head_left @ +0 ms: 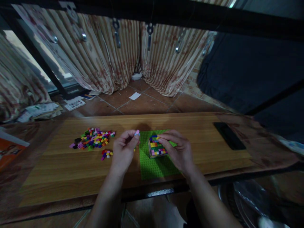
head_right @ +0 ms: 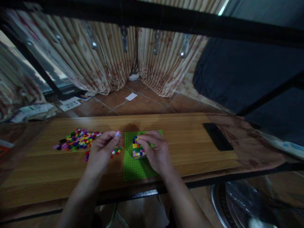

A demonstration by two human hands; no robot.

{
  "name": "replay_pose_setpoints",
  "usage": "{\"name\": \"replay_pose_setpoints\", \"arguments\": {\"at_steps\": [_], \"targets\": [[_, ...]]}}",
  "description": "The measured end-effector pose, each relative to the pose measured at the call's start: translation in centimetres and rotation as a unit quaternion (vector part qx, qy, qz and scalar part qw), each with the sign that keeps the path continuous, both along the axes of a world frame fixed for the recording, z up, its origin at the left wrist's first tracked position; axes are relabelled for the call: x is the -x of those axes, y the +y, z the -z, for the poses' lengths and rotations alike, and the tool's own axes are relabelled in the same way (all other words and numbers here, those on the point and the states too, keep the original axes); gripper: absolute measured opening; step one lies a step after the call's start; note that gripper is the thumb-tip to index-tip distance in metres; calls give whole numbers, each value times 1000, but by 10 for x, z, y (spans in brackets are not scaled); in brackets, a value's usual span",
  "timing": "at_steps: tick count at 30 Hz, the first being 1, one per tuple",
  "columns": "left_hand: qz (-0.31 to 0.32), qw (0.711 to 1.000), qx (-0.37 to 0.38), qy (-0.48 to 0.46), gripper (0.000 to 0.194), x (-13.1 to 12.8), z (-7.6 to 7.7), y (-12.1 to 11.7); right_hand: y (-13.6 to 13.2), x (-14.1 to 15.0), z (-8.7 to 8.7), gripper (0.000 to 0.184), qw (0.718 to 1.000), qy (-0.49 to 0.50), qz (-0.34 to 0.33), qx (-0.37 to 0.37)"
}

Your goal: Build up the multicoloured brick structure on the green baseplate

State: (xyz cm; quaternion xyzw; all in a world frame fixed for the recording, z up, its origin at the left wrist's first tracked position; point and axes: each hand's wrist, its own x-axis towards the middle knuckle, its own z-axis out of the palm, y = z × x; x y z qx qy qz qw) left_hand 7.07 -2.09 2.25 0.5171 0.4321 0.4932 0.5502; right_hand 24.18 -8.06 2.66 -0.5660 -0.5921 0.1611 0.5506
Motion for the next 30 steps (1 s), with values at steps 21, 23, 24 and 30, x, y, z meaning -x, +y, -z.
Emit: {"name": "replay_pose_setpoints", "arguments": {"at_steps": [21,23,24,30], "targets": [[59,992,106,-32,15,-17,7,-10,6,6,14,10,995,-98,18,18],[60,992,106,-39,16,-17,8,-10,6,6,14,9,995,-97,17,21],[61,992,107,-42,16,-18,8,-10,6,6,14,8,995,-97,17,22],[61,992,103,-51,17,-19,8,-10,7,8,16,6,994,-108,21,0]]}}
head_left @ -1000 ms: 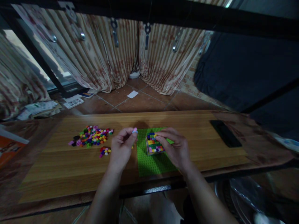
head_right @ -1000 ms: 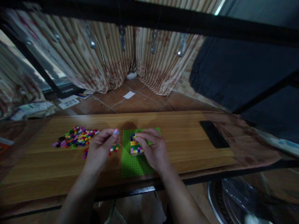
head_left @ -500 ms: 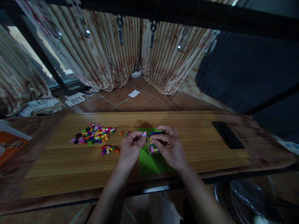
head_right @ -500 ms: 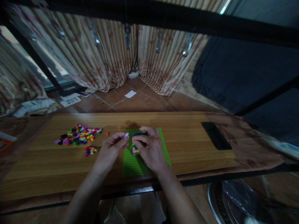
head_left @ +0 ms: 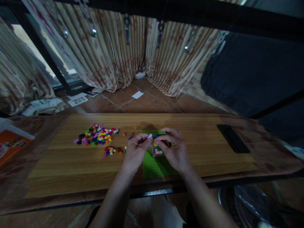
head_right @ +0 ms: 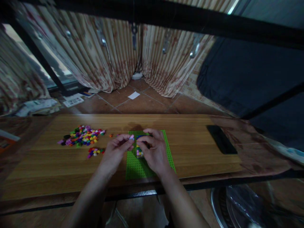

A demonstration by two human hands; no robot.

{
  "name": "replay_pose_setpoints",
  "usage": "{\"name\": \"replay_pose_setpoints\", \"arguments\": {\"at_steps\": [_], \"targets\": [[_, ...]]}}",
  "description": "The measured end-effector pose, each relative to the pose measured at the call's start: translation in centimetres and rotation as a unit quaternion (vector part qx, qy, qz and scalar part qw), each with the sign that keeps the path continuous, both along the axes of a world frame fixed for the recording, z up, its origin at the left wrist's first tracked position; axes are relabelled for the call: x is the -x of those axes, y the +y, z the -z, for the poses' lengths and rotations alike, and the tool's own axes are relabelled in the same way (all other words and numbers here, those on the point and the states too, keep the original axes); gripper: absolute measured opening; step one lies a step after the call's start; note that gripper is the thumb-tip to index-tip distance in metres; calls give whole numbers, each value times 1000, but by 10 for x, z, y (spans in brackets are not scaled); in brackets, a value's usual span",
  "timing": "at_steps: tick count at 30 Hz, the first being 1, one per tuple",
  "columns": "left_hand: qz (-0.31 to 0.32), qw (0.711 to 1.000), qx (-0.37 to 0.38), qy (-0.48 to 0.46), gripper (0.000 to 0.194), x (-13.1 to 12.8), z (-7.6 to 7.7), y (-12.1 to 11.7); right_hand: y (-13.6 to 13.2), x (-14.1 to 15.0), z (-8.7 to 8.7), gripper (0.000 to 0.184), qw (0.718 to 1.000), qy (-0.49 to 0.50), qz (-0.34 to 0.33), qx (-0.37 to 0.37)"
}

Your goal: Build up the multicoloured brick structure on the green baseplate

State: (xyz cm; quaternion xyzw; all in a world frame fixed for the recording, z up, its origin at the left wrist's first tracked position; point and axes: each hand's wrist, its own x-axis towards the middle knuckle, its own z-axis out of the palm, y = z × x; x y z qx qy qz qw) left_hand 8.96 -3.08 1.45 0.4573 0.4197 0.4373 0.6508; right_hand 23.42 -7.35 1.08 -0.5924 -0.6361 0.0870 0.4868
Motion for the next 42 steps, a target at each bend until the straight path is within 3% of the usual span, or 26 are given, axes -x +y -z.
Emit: {"name": "replay_pose_setpoints", "arguments": {"at_steps": [12,42], "targets": [[3,1000,10,-14,18,-1,0,-1,-6,-1,-8,11,983,-177,5,-54],[17,1000,-1,-21,19,-2,2,-1,-7,1,-1,13,984,-171,-3,-58]]}}
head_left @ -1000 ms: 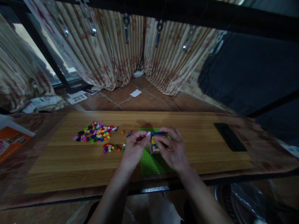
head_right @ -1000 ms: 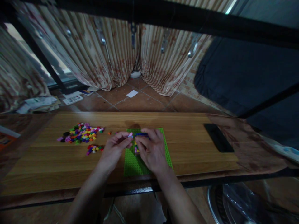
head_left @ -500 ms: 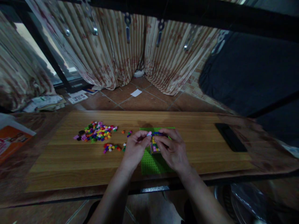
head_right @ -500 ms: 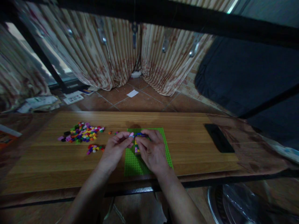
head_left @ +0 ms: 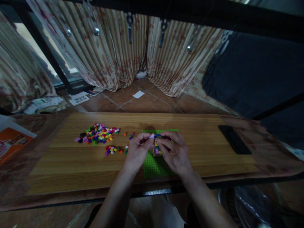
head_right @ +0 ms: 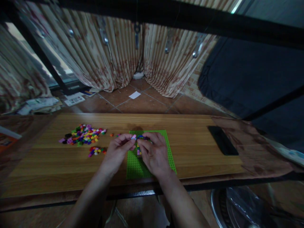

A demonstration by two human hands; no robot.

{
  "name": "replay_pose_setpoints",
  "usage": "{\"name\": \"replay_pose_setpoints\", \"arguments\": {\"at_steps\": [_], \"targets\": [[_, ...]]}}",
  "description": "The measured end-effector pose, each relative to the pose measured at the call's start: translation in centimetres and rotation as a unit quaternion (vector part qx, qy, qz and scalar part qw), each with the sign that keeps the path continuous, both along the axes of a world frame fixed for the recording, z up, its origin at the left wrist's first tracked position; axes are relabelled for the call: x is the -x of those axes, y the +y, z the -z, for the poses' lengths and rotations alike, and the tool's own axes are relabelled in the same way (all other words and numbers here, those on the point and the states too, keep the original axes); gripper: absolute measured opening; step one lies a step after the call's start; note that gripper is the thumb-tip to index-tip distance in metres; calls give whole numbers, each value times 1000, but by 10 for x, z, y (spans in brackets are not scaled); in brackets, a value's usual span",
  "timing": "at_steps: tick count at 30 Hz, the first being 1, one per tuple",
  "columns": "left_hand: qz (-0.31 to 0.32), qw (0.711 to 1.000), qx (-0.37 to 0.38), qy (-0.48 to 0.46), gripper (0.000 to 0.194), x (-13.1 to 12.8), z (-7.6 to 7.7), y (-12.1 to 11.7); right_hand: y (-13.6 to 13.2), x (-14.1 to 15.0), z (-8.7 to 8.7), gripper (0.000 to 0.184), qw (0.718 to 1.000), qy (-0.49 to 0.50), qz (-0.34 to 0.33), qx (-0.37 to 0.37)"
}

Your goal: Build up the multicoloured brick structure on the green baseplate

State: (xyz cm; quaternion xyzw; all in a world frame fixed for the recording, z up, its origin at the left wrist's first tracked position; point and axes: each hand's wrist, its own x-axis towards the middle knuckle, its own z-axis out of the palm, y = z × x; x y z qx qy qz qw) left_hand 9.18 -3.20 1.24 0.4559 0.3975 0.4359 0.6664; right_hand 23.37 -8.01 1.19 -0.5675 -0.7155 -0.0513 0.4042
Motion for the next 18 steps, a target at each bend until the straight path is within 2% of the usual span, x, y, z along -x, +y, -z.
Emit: {"name": "replay_pose_setpoints", "arguments": {"at_steps": [11,15,18], "targets": [[6,1000,-16,7,18,1,1,1,-1,6,-3,15,999,40,17,30],[-5,1000,-23,9,16,4,-2,0,-2,8,-4,14,993,109,24,30],[-6,998,-57,15,14,6,-5,-1,-2,9,-8,13,985,166,34,20]]}}
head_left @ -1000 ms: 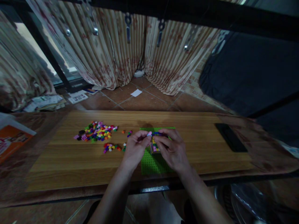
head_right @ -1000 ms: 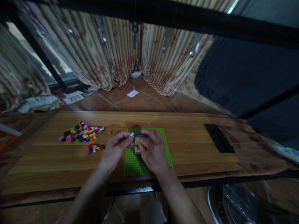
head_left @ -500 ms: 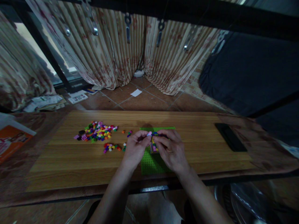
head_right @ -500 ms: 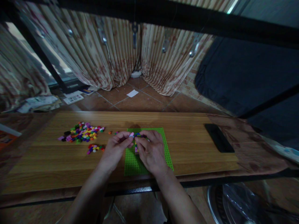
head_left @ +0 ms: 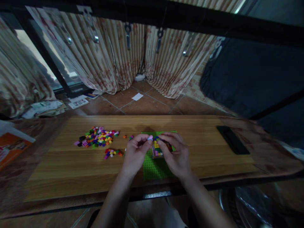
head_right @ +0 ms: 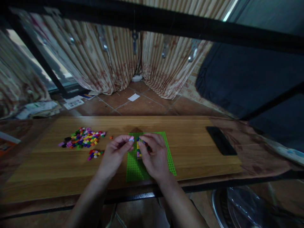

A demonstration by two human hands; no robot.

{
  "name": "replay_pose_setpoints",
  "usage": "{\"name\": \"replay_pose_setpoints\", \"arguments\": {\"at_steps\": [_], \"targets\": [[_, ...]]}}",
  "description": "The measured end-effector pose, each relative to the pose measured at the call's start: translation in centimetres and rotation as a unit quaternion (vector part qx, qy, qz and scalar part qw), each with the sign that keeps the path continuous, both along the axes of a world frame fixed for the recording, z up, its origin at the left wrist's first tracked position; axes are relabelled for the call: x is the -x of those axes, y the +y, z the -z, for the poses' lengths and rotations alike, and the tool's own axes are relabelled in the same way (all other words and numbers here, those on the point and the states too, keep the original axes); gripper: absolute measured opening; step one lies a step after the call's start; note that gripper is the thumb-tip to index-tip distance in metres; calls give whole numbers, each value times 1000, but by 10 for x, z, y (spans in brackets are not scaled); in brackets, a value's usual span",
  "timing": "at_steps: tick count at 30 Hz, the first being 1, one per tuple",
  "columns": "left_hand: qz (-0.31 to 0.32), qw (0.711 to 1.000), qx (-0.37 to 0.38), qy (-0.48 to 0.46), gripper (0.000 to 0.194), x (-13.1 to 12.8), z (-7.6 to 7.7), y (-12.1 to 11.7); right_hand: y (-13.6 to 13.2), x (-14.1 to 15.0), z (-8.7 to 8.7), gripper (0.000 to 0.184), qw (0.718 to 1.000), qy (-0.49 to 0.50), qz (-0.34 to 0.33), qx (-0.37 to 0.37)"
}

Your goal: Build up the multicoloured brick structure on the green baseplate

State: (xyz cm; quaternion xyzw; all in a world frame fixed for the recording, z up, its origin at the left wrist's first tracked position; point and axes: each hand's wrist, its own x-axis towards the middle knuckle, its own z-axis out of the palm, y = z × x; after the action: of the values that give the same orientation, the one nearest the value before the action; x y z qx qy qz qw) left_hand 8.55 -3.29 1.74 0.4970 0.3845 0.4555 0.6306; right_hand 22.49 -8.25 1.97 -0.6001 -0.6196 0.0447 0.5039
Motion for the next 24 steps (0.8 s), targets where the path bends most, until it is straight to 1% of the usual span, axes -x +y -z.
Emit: {"name": "replay_pose_setpoints", "arguments": {"at_steps": [3,6,9,11,14,16,18,19,21,24], "targets": [[25,998,-60,17,12,2,-4,-2,1,1,-4,15,999,44,-18,5],[37,992,-111,53,12,3,-6,-6,1,3,-7,9,995,90,-42,18],[37,986,-134,88,11,3,-7,-9,0,4,-10,9,992,113,-52,32],[45,984,-146,95,10,3,-8,-11,0,3,-13,11,989,126,-63,42],[63,980,-159,104,10,4,-11,-12,0,-3,-16,12,980,174,-81,49],[65,980,-157,107,10,7,-12,-10,1,-10,-16,11,972,215,-83,41],[36,985,-143,96,10,11,-12,-6,2,-17,-13,8,970,232,-66,29],[13,988,-131,86,10,13,-11,-3,3,-20,-11,7,973,224,-54,27],[-25,992,-103,72,11,16,-8,5,4,-23,-5,5,983,181,-32,28],[-46,995,-58,69,13,17,-4,12,4,-22,2,7,994,93,-28,40]]}}
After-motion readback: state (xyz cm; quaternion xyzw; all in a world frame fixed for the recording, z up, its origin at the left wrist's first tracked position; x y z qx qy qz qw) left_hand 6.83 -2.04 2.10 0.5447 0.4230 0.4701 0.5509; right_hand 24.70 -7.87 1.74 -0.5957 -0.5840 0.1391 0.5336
